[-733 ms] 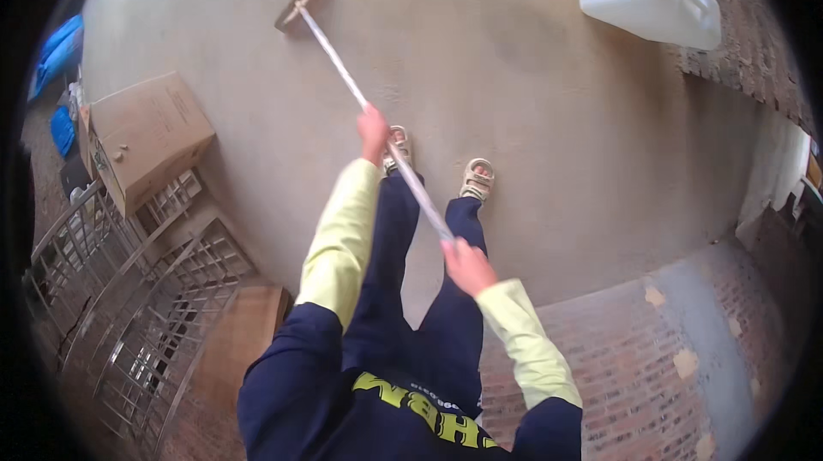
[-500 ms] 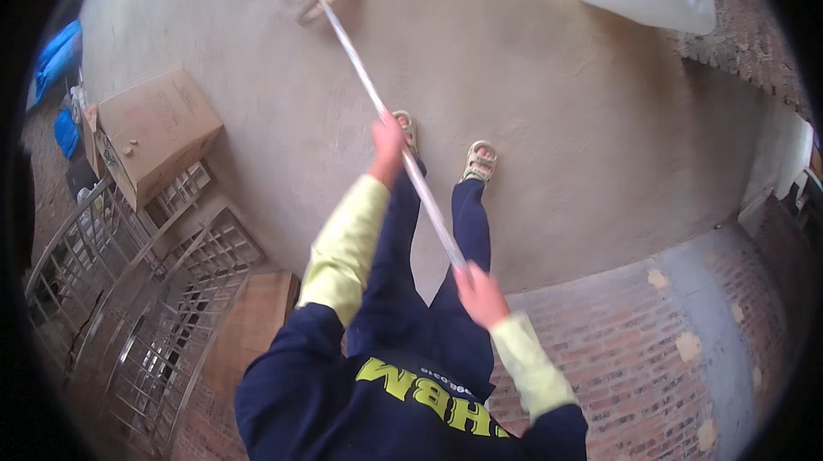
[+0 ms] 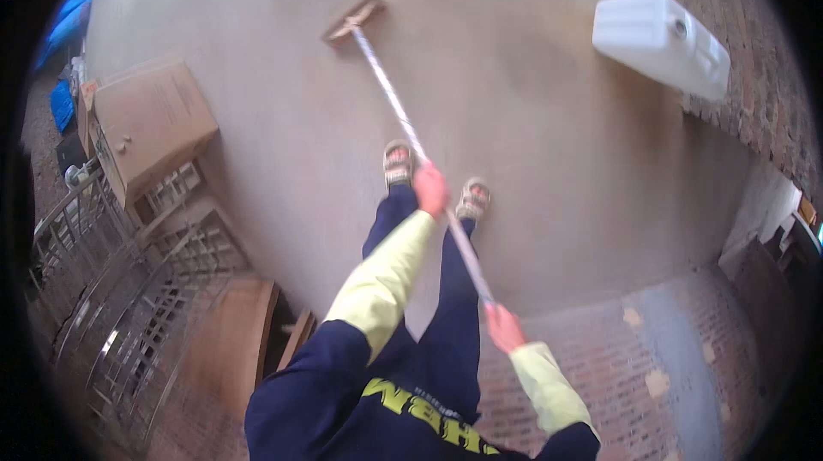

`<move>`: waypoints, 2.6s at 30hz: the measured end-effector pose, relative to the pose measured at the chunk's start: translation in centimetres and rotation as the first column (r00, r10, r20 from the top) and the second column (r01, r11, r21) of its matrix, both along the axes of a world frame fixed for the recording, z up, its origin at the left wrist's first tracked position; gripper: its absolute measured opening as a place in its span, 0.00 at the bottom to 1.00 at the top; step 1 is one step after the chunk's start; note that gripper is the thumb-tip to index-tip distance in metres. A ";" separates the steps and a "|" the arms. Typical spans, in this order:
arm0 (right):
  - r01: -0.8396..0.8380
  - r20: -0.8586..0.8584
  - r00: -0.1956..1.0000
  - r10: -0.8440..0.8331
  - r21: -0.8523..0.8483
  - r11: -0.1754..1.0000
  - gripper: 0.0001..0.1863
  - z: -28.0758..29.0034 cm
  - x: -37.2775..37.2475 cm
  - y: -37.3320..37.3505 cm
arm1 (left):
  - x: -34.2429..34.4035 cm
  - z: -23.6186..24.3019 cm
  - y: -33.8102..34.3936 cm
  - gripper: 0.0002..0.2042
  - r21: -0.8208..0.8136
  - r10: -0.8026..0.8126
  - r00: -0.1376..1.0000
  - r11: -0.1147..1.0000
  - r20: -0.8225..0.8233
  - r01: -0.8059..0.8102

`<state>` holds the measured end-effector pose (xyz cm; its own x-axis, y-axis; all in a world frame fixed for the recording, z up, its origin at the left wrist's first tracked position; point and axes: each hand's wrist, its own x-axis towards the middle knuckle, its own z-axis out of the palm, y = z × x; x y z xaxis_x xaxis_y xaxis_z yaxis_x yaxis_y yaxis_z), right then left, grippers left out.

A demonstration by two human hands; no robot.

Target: Sweep the concrete floor using a push broom in an unfinished building.

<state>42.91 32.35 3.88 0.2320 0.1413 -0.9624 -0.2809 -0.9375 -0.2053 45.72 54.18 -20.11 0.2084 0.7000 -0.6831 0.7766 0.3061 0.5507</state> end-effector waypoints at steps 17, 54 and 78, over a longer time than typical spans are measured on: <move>0.055 0.130 0.991 -0.020 -0.274 0.960 0.19 20.1 -7.2 -17.3 | -4.2 14.6 -25.1 0.24 -0.519 -0.136 0.982 0.853 -0.128 0.050; -0.129 -0.140 0.985 0.098 -0.227 0.965 0.24 12.3 18.4 25.8 | 15.3 10.0 24.1 0.27 -0.375 -0.054 0.983 0.927 -0.177 -0.017; -0.364 0.231 0.914 0.335 0.100 0.926 0.21 13.4 31.0 48.3 | -32.6 34.5 22.0 0.29 -0.148 0.994 0.072 0.059 -0.084 -0.987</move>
<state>73.95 80.66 17.29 0.3339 0.3774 -0.8637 0.1220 -0.9259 -0.3575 13.16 76.14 14.38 -0.5788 0.1841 -0.7944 -0.3249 0.8415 0.4317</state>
